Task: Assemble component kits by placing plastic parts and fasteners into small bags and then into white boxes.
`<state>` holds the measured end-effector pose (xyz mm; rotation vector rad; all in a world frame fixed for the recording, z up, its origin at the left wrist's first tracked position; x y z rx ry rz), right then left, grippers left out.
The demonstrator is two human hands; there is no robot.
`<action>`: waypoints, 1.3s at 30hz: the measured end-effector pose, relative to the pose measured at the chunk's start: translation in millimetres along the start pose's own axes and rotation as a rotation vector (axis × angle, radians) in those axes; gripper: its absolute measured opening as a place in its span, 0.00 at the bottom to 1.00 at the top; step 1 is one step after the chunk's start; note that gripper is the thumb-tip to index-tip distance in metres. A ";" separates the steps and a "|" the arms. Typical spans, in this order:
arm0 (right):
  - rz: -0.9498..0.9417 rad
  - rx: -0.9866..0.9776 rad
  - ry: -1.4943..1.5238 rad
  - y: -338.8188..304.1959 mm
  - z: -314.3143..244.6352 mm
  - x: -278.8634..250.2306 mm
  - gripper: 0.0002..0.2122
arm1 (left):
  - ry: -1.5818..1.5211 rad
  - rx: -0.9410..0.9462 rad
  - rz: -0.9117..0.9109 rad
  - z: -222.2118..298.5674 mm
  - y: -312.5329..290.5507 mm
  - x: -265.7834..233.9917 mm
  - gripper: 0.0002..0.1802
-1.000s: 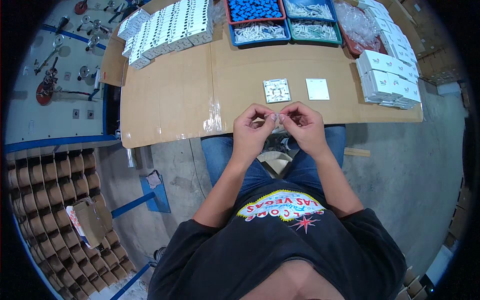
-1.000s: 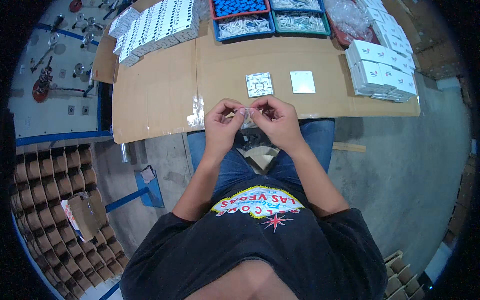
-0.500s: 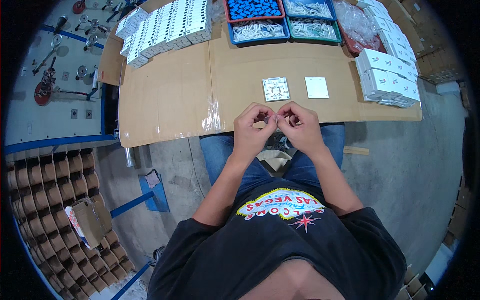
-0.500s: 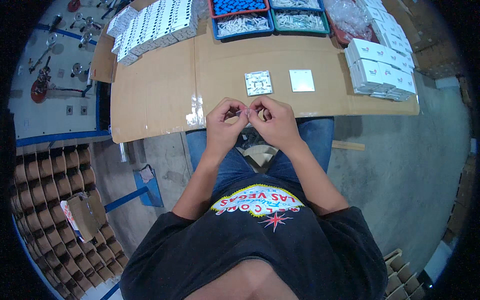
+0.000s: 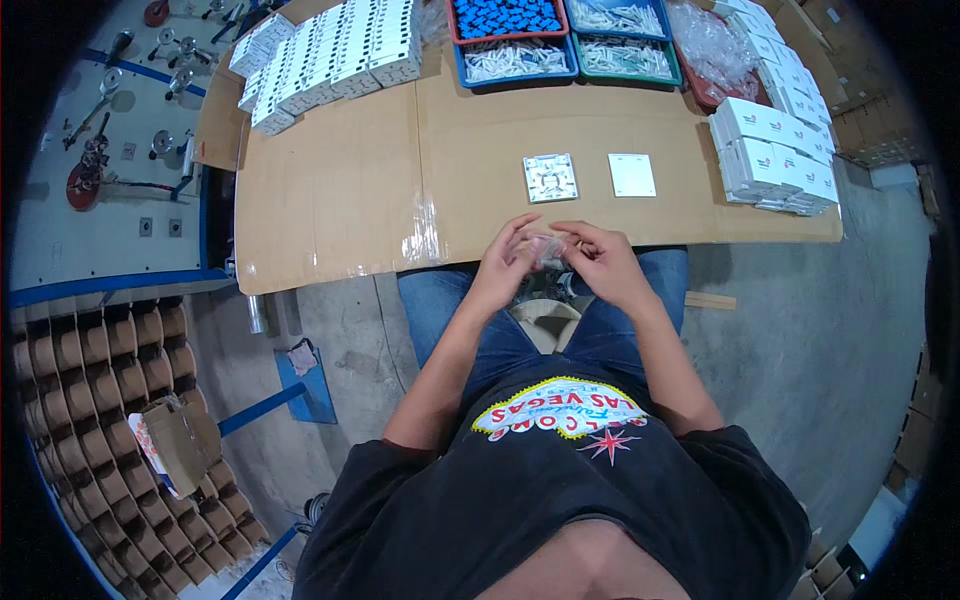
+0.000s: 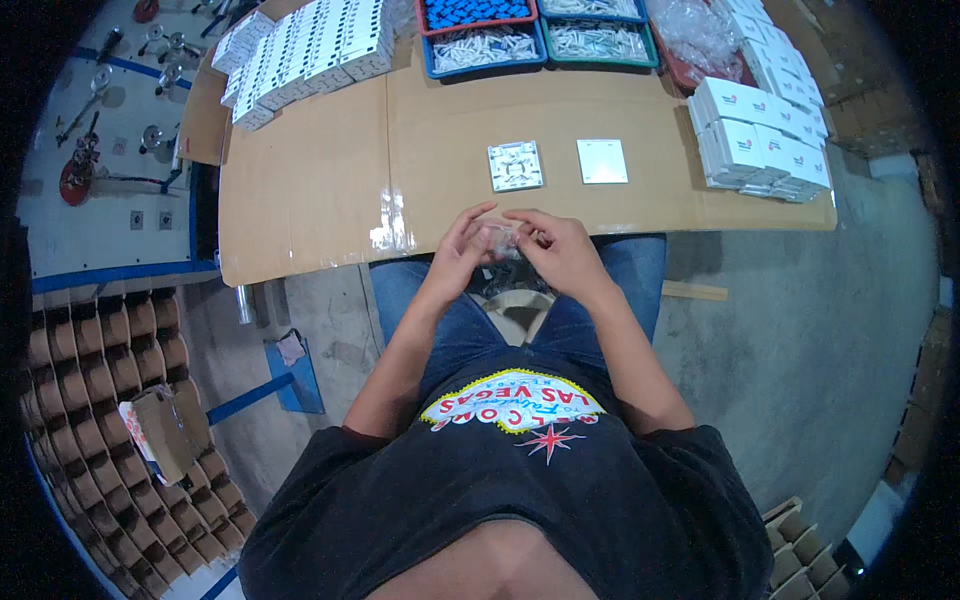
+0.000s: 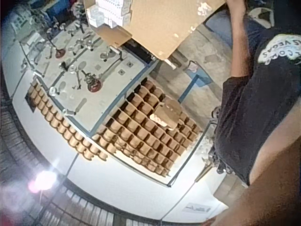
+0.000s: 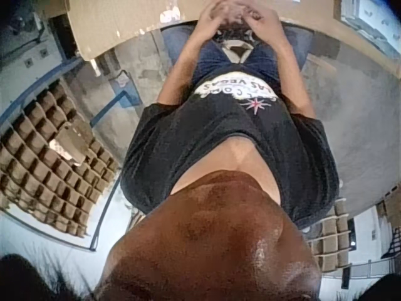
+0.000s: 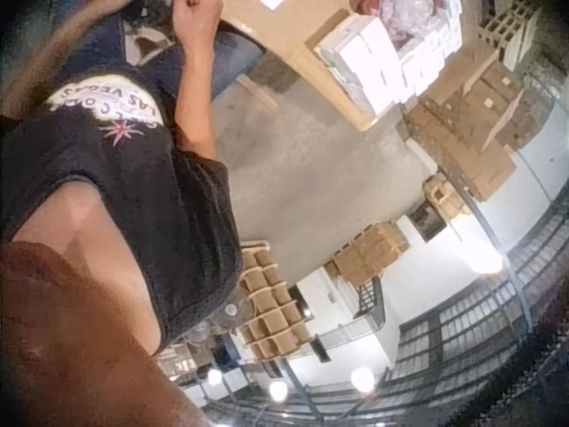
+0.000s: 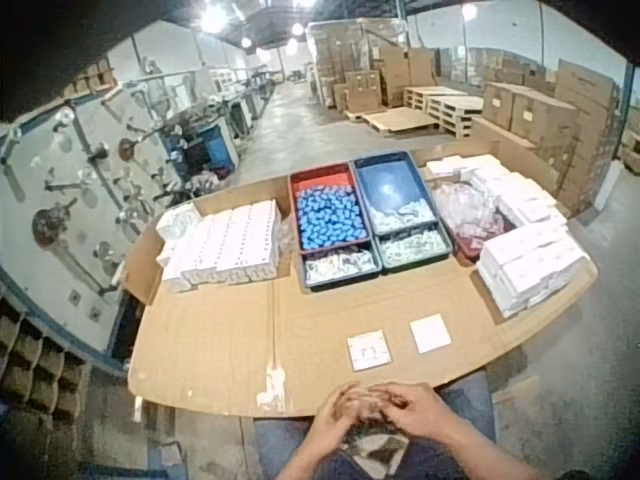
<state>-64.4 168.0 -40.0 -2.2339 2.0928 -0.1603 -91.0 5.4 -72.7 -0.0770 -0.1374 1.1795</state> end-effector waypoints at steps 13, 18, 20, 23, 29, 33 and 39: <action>0.003 -0.001 0.222 42.3 52.6 -22.3 0.12 | -0.061 -0.357 0.065 -55.2 46.2 -9.8 0.12; 0.067 -0.178 -0.149 84.1 49.7 -36.4 0.13 | 0.371 0.050 0.216 -36.0 85.0 -11.5 0.13; 0.075 -0.265 -0.307 95.2 44.8 -39.4 0.10 | 0.496 0.068 0.243 -36.7 95.7 -10.9 0.12; 0.074 -0.524 -0.610 102.4 36.2 -39.4 0.08 | 0.769 0.189 0.302 -31.6 104.4 -11.0 0.11; 0.134 -0.557 -0.736 103.1 40.0 -39.6 0.06 | 1.119 0.373 0.368 -17.1 102.6 -2.1 0.07; 0.093 -0.574 -0.801 108.6 40.3 -31.7 0.05 | 1.139 0.385 0.330 -15.9 108.4 -6.3 0.06; 0.056 -0.392 -0.890 109.0 49.8 -35.8 0.03 | 1.222 0.341 0.282 -9.3 107.0 -7.9 0.08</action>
Point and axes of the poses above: each hand's wrist, its own y-axis towards the middle knuckle, its own x-axis out of the palm, z = x × y, the point moved 7 cm from there along y, towards the middle knuckle, and after that the axes turned 11 degrees about y, right-handed, at the moved point
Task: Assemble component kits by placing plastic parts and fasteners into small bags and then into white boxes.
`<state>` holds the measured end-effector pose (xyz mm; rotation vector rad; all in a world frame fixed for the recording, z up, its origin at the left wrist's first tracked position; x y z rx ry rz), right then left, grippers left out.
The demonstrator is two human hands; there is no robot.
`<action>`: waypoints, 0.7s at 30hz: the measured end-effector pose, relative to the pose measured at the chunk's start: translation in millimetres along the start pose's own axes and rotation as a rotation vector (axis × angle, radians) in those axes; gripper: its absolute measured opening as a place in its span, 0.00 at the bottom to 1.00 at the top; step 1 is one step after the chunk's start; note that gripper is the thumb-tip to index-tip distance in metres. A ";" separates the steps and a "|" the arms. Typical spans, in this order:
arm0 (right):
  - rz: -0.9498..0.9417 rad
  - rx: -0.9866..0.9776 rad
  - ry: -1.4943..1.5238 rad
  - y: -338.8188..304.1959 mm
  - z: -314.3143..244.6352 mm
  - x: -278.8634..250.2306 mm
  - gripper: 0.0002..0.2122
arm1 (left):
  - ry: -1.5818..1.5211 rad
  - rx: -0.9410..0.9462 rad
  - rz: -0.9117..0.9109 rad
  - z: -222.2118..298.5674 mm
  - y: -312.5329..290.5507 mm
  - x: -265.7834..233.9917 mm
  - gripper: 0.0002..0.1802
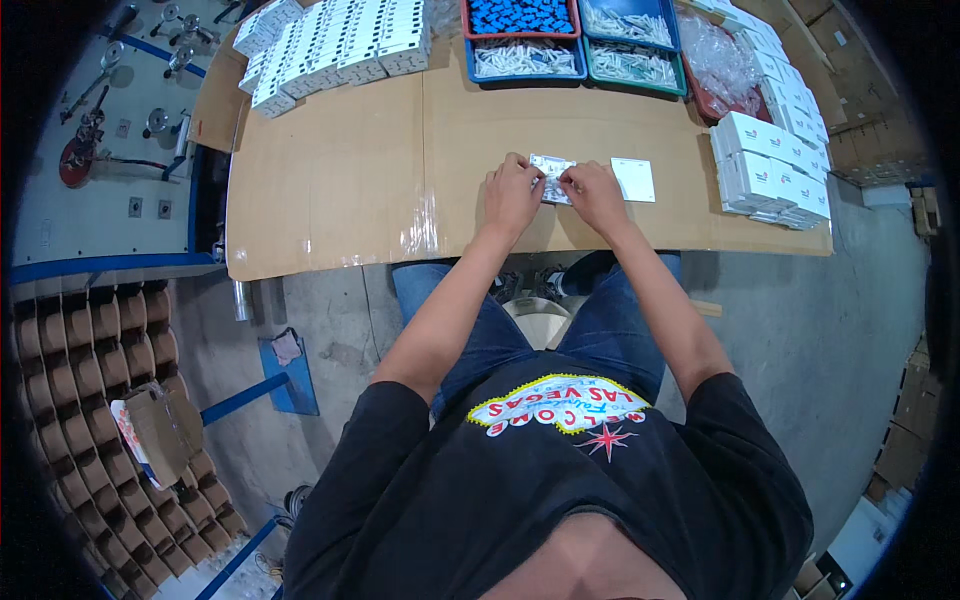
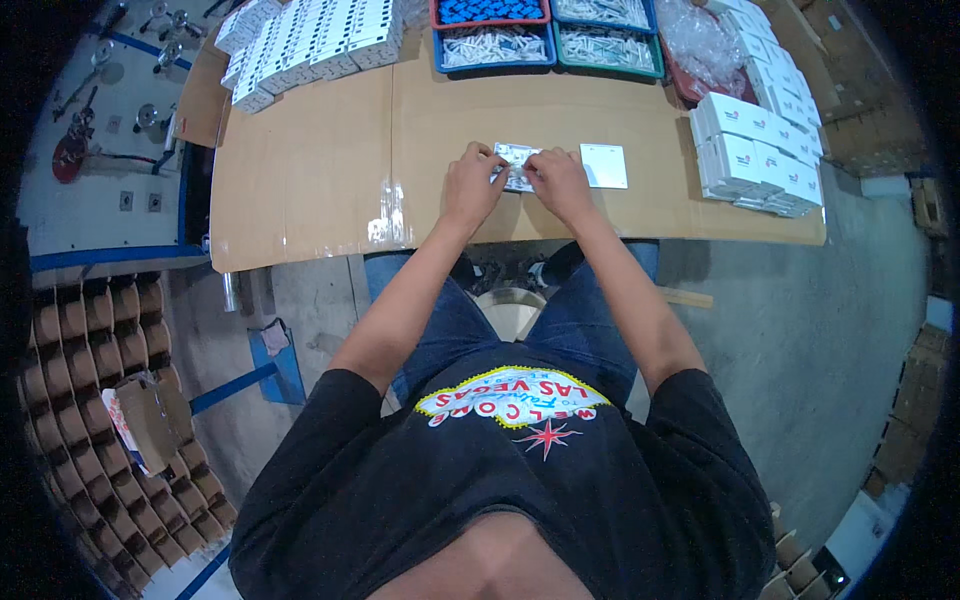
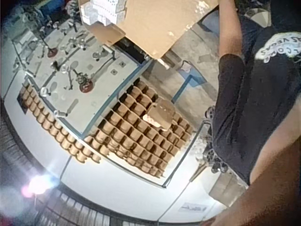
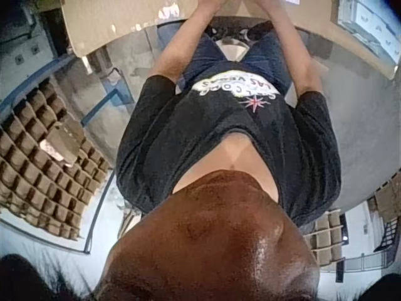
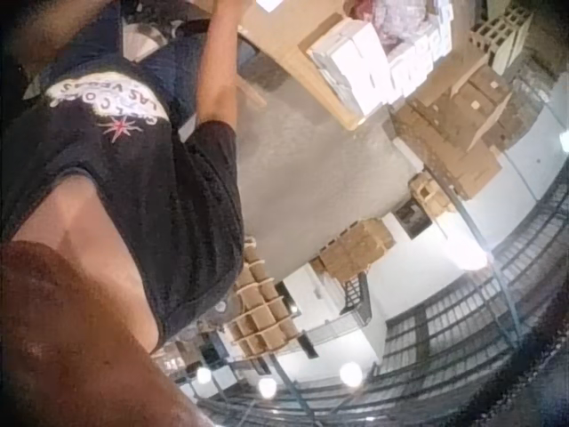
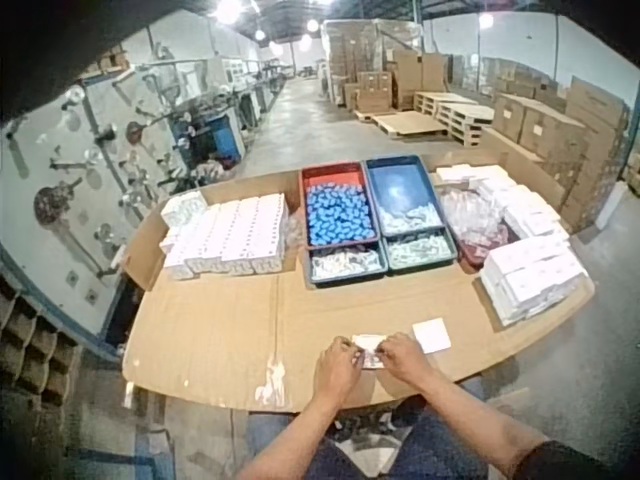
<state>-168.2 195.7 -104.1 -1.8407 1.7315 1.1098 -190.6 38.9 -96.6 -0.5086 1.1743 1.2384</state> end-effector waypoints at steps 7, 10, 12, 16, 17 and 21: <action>0.078 -0.081 -0.093 -11.9 -16.1 0.4 0.04 | -0.112 -0.121 -0.093 -24.3 8.6 16.5 0.08; 0.086 -0.057 -0.067 -13.3 -16.3 6.7 0.03 | -0.277 -0.266 -0.200 -35.2 10.6 28.6 0.10; 0.086 -0.026 -0.053 -12.1 -16.5 9.2 0.04 | -0.198 -0.249 -0.247 -35.6 12.2 30.2 0.12; 0.064 0.003 -0.095 -8.8 -17.8 6.8 0.04 | -0.174 -0.151 -0.198 -36.6 9.5 22.9 0.14; 0.044 0.020 -0.108 -8.9 -15.4 6.2 0.04 | -0.223 -0.109 -0.229 -33.3 6.4 21.2 0.15; 0.005 -0.003 -0.147 -15.2 -18.5 2.5 0.04 | -0.264 0.046 -0.204 -21.1 -7.9 8.5 0.21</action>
Point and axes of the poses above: each hand's wrist, its own y-axis towards the middle knuckle, its own x-axis out of the palm, z = x × y, the point moved 7 cm from there along y, towards the middle knuckle, and after that the axes turned 11 degrees about y, right-handed, at the moved point
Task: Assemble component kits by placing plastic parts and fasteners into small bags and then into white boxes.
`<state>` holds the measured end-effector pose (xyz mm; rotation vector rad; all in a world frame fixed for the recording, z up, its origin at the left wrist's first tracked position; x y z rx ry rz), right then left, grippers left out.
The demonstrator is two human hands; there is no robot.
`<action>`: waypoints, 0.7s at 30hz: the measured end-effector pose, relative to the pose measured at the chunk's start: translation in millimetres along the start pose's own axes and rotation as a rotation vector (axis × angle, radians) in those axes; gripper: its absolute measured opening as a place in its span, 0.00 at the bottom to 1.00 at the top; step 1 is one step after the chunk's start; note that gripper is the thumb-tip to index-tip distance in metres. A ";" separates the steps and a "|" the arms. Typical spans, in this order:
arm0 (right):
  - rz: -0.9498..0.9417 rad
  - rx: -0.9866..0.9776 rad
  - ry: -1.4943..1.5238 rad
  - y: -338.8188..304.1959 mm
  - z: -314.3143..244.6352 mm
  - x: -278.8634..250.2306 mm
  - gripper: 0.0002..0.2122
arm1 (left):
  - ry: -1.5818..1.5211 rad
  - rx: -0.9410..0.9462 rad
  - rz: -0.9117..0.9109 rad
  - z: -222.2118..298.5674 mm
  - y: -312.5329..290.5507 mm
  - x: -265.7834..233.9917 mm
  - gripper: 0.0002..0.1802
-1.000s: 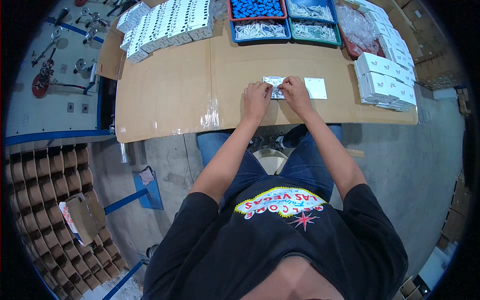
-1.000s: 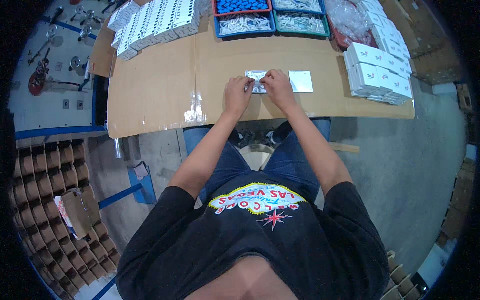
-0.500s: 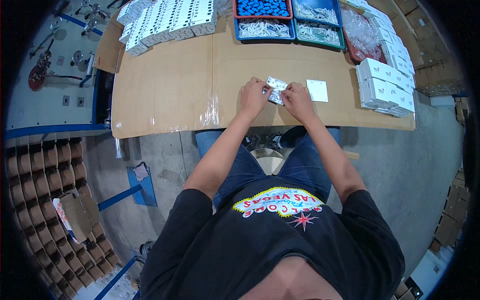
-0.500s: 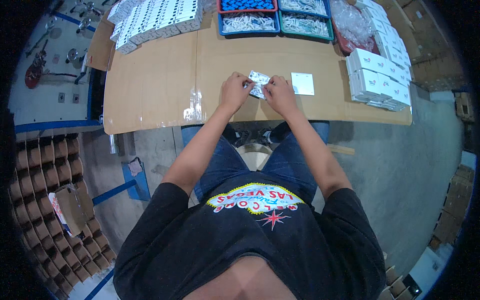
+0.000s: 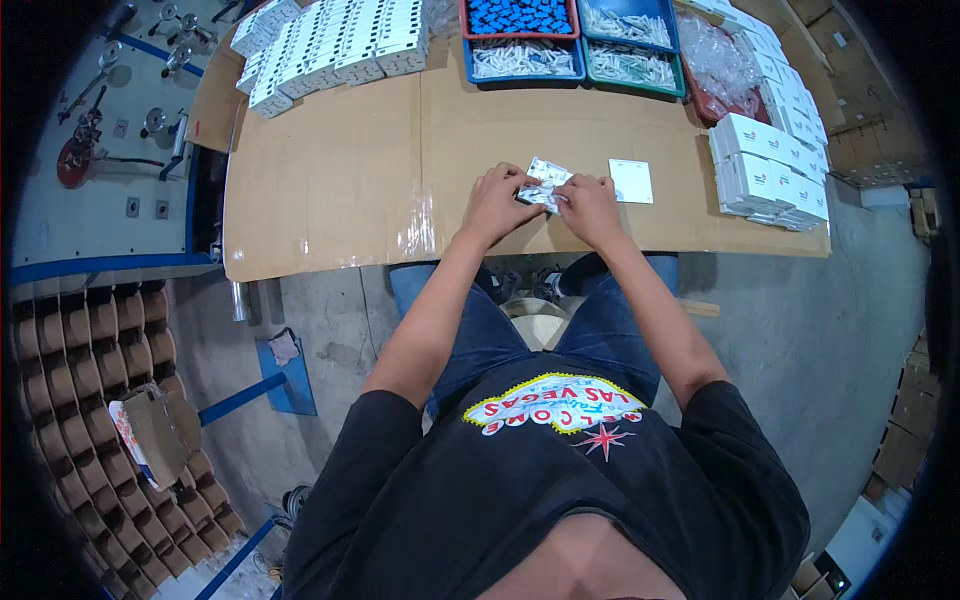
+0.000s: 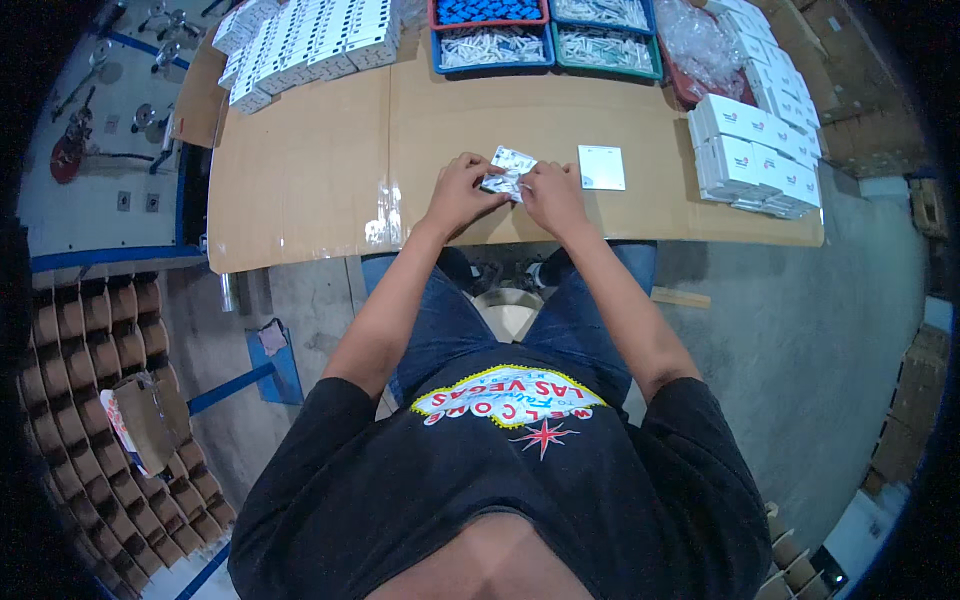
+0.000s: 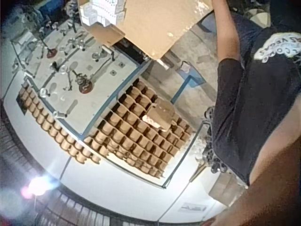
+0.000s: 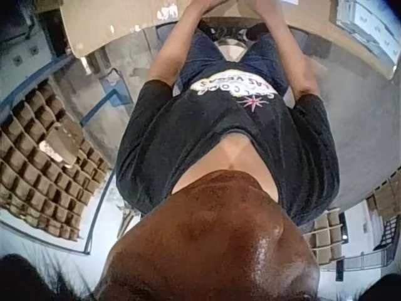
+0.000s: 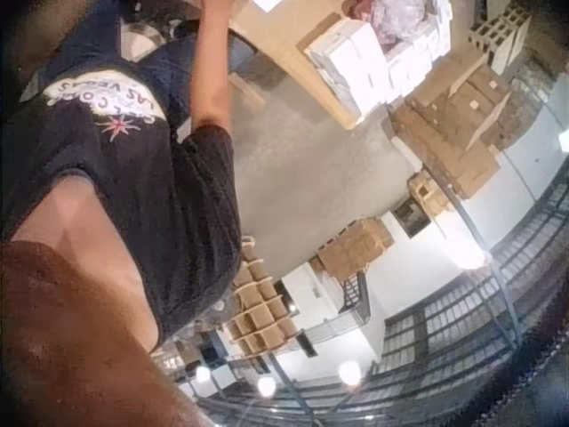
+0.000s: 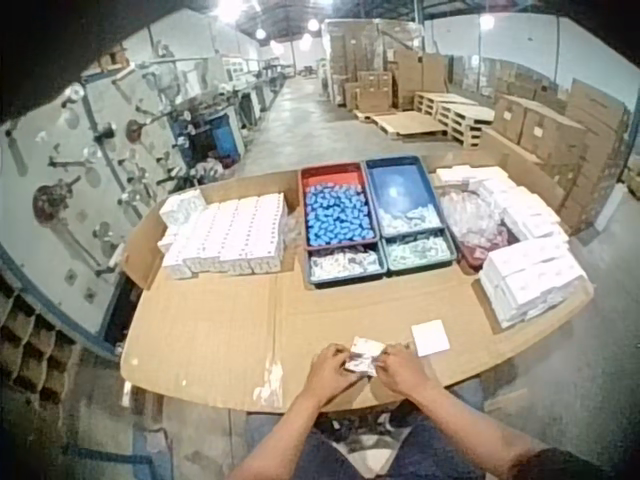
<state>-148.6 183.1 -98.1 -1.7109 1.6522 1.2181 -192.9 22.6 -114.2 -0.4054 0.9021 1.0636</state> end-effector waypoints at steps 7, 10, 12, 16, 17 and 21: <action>-0.058 0.041 0.069 -8.0 5.2 3.2 0.07 | 0.080 0.036 0.109 13.1 -15.8 -4.6 0.24; -0.046 -0.006 0.089 -12.2 4.2 -0.1 0.08 | 0.083 0.057 0.113 14.4 -19.5 -1.1 0.28; -0.042 -0.032 0.092 -12.9 1.7 -5.7 0.08 | 0.074 0.063 0.171 14.7 -20.4 -3.5 0.35; 0.132 0.158 0.271 -22.1 37.4 -27.5 0.12 | 0.037 0.036 0.128 13.6 -19.8 1.6 0.44; 0.280 0.205 0.177 -29.9 52.8 -41.2 0.14 | 0.027 0.011 0.136 17.7 -19.0 -1.1 0.47; 0.513 0.396 0.024 -52.4 90.7 -73.8 0.20 | 0.099 -0.013 0.246 17.4 -23.6 0.1 0.55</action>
Point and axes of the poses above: each hand's wrist, its own y-axis towards the middle knuckle, its own x-axis out of the palm, z = x × y, the point moved 7 cm from there along y, towards the middle knuckle, and after that the axes turned 11 degrees about y, right-handed, at the moved point
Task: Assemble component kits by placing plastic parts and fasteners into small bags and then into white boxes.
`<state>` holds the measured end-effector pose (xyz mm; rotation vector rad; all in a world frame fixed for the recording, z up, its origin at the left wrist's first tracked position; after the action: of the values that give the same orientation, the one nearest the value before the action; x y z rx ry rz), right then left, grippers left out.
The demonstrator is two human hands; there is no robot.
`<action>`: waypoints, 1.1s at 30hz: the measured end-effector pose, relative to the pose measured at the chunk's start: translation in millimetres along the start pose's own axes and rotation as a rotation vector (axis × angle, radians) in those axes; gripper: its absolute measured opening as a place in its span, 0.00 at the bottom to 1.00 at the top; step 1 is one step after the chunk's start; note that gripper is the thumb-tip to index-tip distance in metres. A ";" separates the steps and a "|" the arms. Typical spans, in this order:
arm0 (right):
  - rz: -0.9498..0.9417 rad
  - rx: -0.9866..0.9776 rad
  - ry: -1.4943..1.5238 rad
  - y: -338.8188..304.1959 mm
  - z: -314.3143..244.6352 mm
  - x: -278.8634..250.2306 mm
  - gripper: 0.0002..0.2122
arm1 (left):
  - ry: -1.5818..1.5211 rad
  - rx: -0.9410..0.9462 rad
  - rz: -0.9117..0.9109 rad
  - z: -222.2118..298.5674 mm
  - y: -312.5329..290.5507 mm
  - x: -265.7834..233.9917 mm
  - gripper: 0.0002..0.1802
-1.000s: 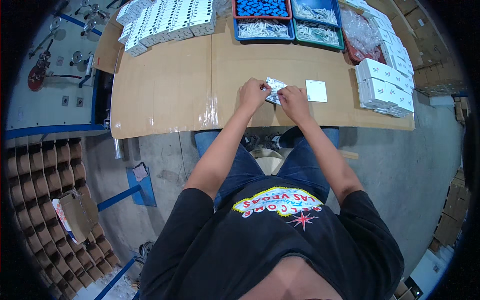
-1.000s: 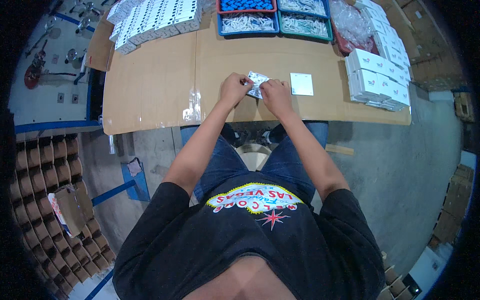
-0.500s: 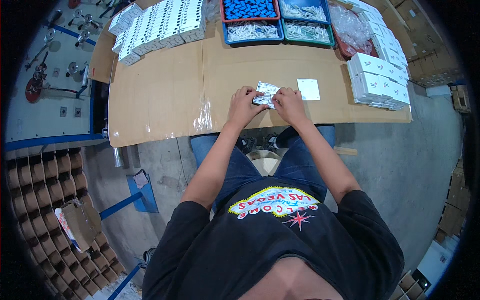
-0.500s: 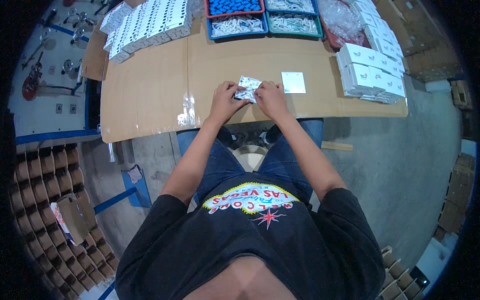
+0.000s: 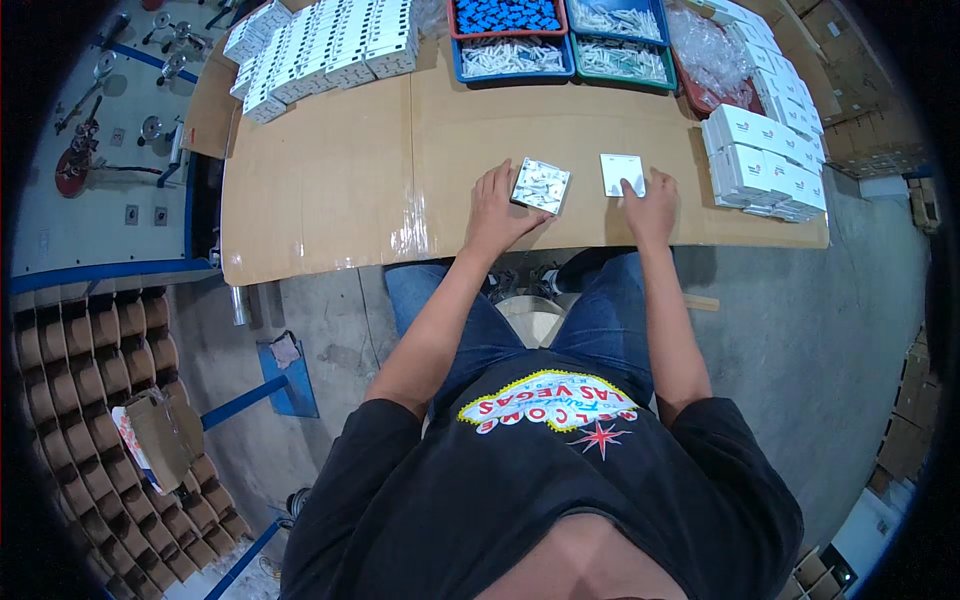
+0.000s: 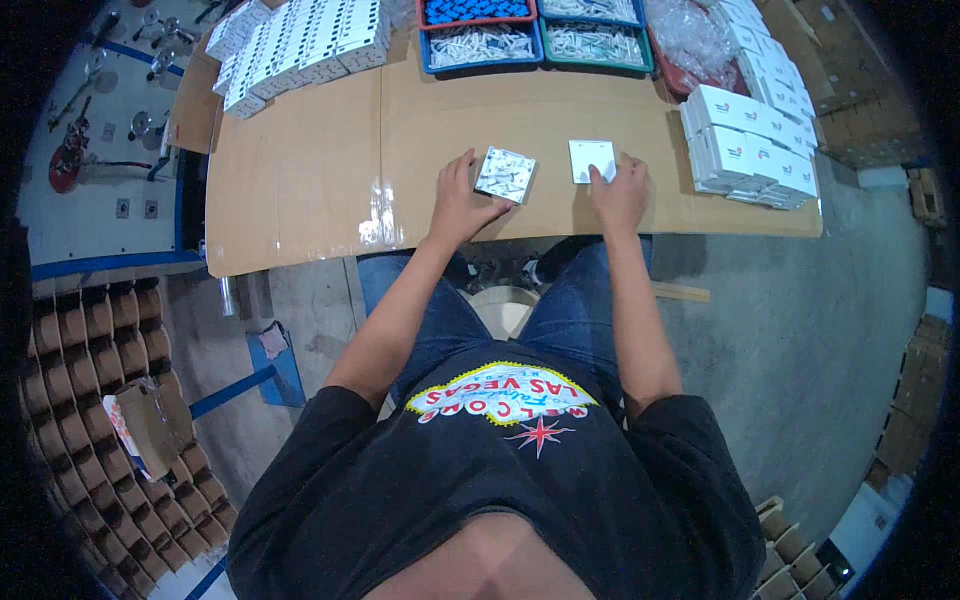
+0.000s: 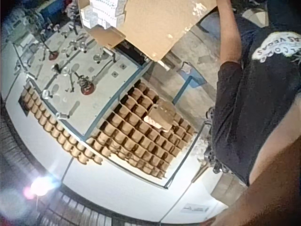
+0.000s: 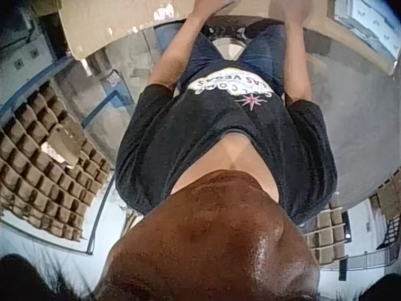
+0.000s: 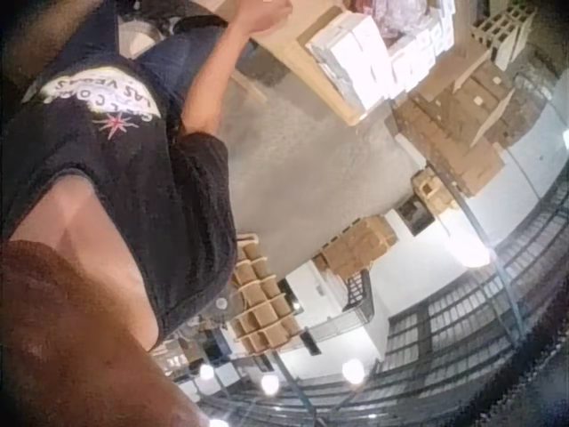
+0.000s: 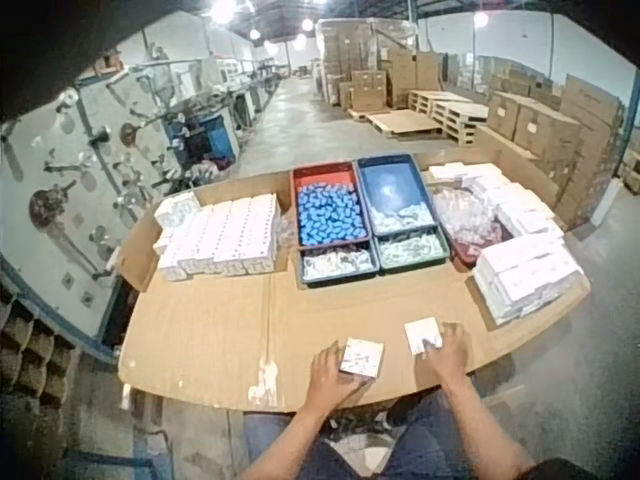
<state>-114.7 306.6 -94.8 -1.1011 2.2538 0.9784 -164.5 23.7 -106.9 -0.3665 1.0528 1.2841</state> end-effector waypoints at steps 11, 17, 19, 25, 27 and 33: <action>-0.150 0.433 0.228 -5.4 47.5 14.2 0.24 | 0.168 -0.186 0.080 21.3 -20.6 1.7 0.51; 0.012 0.405 0.848 -3.5 42.5 13.3 0.22 | 0.142 -0.235 0.082 15.3 -23.1 5.7 0.47; 0.039 0.419 0.877 0.5 49.2 0.7 0.21 | 0.128 -0.242 0.070 16.5 -23.6 5.7 0.47; 0.047 0.777 1.457 3.4 50.4 -23.4 0.16 | -0.718 -0.276 0.060 -6.1 -31.9 16.5 0.40; 0.094 0.812 1.544 0.1 44.1 -28.0 0.18 | -0.902 -0.301 0.016 1.2 -31.4 12.0 0.37; -0.275 0.853 1.972 -14.9 -29.9 -14.4 0.26 | -1.641 -0.658 -0.075 27.0 -42.5 -11.1 0.36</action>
<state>-96.6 284.7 -72.0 -2.0463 2.6959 -1.9521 -113.7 24.2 -97.5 0.2193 -0.7667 1.2975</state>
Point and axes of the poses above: each hand's wrist, its own y-axis towards the middle knuckle, its own x-axis out of the palm, z = x × y, the point moved 7 cm from there along y, towards the middle knuckle, and after that the axes turned 11 degrees about y, right-handed, at the moved point
